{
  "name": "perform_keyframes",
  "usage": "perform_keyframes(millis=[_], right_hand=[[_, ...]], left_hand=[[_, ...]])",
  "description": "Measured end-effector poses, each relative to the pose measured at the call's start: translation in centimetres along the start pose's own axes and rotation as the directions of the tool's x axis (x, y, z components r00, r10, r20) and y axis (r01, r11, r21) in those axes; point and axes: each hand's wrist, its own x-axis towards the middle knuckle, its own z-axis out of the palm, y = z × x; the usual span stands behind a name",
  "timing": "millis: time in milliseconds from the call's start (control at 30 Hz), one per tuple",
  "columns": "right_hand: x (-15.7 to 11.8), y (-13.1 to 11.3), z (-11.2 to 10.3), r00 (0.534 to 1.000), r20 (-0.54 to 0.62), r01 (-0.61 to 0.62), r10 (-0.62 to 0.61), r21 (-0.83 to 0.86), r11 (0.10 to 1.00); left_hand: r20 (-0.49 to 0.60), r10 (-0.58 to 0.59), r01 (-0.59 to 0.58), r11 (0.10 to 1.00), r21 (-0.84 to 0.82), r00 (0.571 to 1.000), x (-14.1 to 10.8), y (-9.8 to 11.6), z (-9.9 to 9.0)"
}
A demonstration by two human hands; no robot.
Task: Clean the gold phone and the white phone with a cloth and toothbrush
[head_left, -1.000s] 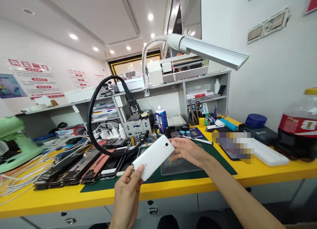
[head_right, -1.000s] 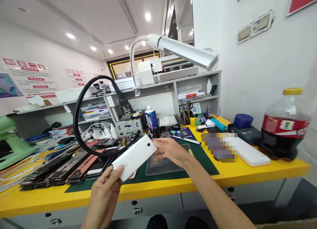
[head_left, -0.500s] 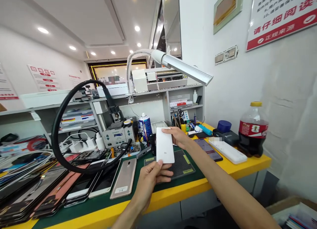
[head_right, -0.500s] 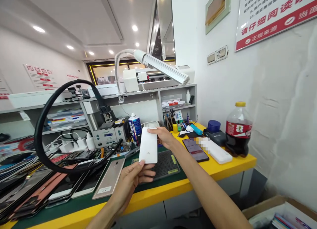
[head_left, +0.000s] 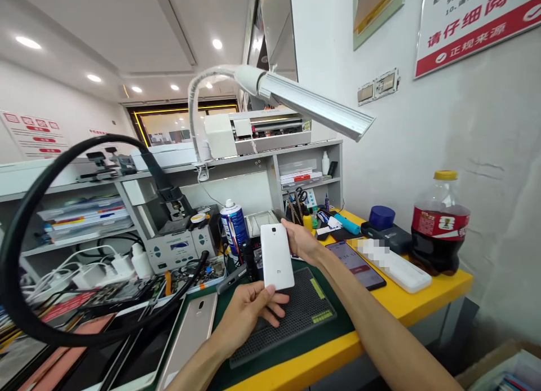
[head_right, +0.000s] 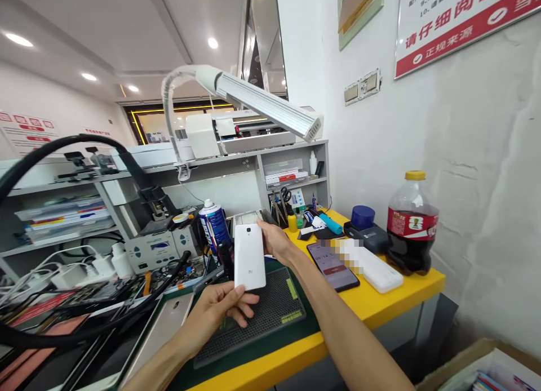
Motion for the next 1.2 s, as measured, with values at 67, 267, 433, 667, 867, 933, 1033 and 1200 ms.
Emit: perform_keyframes(millis=[67, 267, 433, 667, 867, 933, 1033, 1200], right_hand=[[-0.5, -0.4, 0.1, 1.0, 0.028, -0.011, 0.01, 0.016, 1.0], [-1.7, -1.1, 1.2, 1.0, 0.026, 0.016, -0.016, 0.019, 1.0], [-1.5, -0.2, 1.1, 0.994, 0.023, 0.11, -0.11, 0.019, 0.994], [-2.3, 0.3, 2.3, 0.967, 0.09, 0.236, -0.237, 0.022, 0.972], [-3.8, 0.1, 3.6, 0.922, 0.184, 0.35, -0.341, -0.017, 0.937], [-4.1, 0.3, 3.8, 0.909, 0.177, 0.391, -0.377, -0.047, 0.919], [-4.5, 0.8, 4.0, 0.868, 0.147, 0.492, -0.474, -0.138, 0.859], [-5.1, 1.1, 4.7, 0.803, 0.172, 0.593, -0.57, -0.146, 0.792]], left_hand=[[-0.01, 0.008, -0.008, 0.999, 0.034, 1.0, 0.0, -0.2, 0.0], [-0.026, -0.002, 0.005, 0.993, 0.119, 1.0, -0.5, -0.5, 0.6], [-0.035, -0.011, 0.017, 0.988, 0.151, 0.999, -0.4, -0.9, 1.0], [-0.198, 0.018, 0.025, 0.976, 0.216, 0.98, 0.4, -1.7, 0.6], [-0.274, 0.128, -0.022, 0.932, 0.361, 0.953, 0.1, -1.6, 0.3], [-0.286, 0.153, -0.037, 0.928, 0.372, 0.946, 0.0, -1.7, 0.3], [-0.297, 0.192, -0.063, 0.917, 0.394, 0.935, 0.0, -1.8, 0.1], [-0.288, 0.26, -0.112, 0.889, 0.445, 0.922, -0.1, -1.8, -0.1]])
